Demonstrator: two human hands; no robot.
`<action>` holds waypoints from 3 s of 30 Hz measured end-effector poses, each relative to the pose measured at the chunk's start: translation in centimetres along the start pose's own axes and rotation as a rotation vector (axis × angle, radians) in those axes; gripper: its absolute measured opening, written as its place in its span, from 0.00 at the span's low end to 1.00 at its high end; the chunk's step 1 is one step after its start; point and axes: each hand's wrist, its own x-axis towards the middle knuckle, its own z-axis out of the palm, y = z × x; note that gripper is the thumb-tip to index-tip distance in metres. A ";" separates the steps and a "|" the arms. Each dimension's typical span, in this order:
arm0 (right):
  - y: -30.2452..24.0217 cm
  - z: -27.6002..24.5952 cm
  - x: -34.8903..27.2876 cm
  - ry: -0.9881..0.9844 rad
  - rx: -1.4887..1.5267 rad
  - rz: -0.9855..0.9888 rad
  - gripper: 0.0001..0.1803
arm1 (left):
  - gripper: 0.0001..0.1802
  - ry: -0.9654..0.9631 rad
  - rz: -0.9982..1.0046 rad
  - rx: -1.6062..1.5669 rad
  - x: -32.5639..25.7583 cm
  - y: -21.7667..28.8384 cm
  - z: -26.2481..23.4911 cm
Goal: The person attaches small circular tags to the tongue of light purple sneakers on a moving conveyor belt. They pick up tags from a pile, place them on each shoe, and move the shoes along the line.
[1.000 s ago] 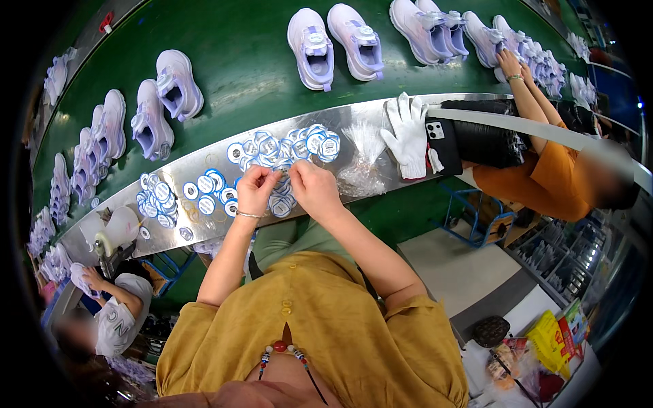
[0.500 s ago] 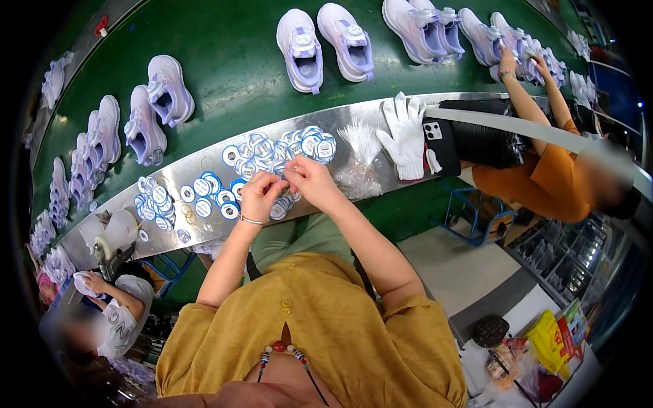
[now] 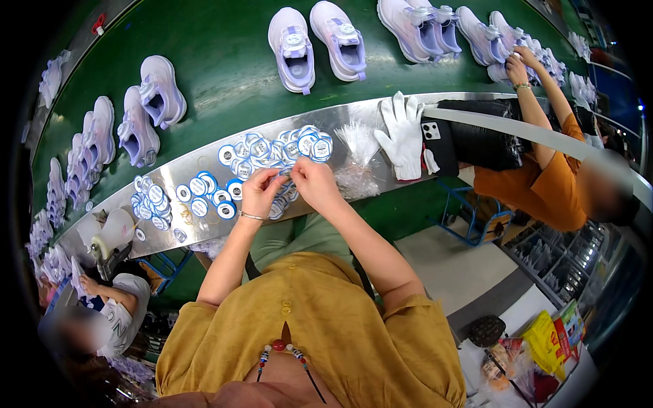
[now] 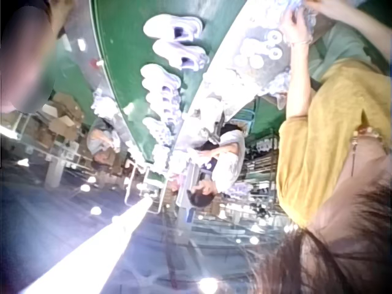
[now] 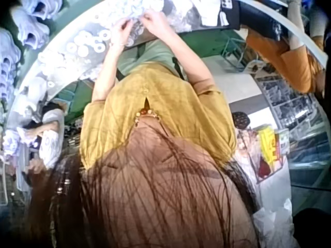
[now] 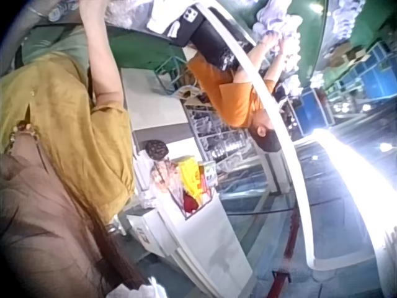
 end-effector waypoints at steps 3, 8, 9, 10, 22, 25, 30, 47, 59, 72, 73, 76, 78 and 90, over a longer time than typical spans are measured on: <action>0.0 -0.1 0.4 -0.011 0.035 0.061 0.06 | 0.09 -0.025 0.067 0.108 0.2 1.0 -0.2; -0.8 -0.7 0.4 -0.107 0.397 0.225 0.05 | 0.09 -0.058 0.168 0.156 0.2 1.6 -0.3; -0.8 -1.0 0.4 -0.161 0.504 0.294 0.05 | 0.09 -0.075 0.158 0.121 0.1 1.4 -0.1; -0.3 -1.2 0.5 -0.206 0.567 0.307 0.05 | 0.09 -0.092 0.149 0.085 0.1 1.2 0.1; -0.8 -3.9 -0.3 -0.048 -0.266 -0.213 0.07 | 0.06 -0.018 0.248 0.144 1.8 2.4 1.4; -2.4 -3.2 0.7 -0.043 -0.366 -0.343 0.08 | 0.07 -0.174 -0.054 -0.189 3.4 3.6 1.3; -6.6 -10.8 7.4 -0.124 0.088 -0.247 0.07 | 0.09 -0.189 0.261 -0.277 12.7 11.4 2.4; -21.5 -39.0 27.8 0.660 -0.297 -0.275 0.18 | 0.36 0.137 0.075 0.309 22.4 1.2 5.4; -16.8 -15.9 17.3 0.128 -0.155 -0.384 0.14 | 0.35 0.069 0.091 0.331 19.8 5.0 6.2; -14.9 7.2 11.3 -0.426 -0.336 -0.420 0.11 | 0.06 0.414 0.113 -0.314 7.3 4.4 -14.1; -14.9 7.7 10.9 -0.455 -0.256 -0.360 0.11 | 0.06 0.412 0.101 -0.319 6.3 3.9 -14.7; -11.5 8.4 9.0 -0.512 -0.176 -0.221 0.11 | 0.09 0.491 0.005 -0.356 2.7 1.0 -15.8; -7.9 8.4 7.4 -0.503 -0.076 -0.187 0.11 | 0.09 0.428 -0.045 -0.391 0.8 -0.7 -14.6; -1.6 6.8 -0.8 -0.406 0.076 -0.030 0.09 | 0.06 0.297 -0.087 -0.279 -4.5 -3.5 -8.2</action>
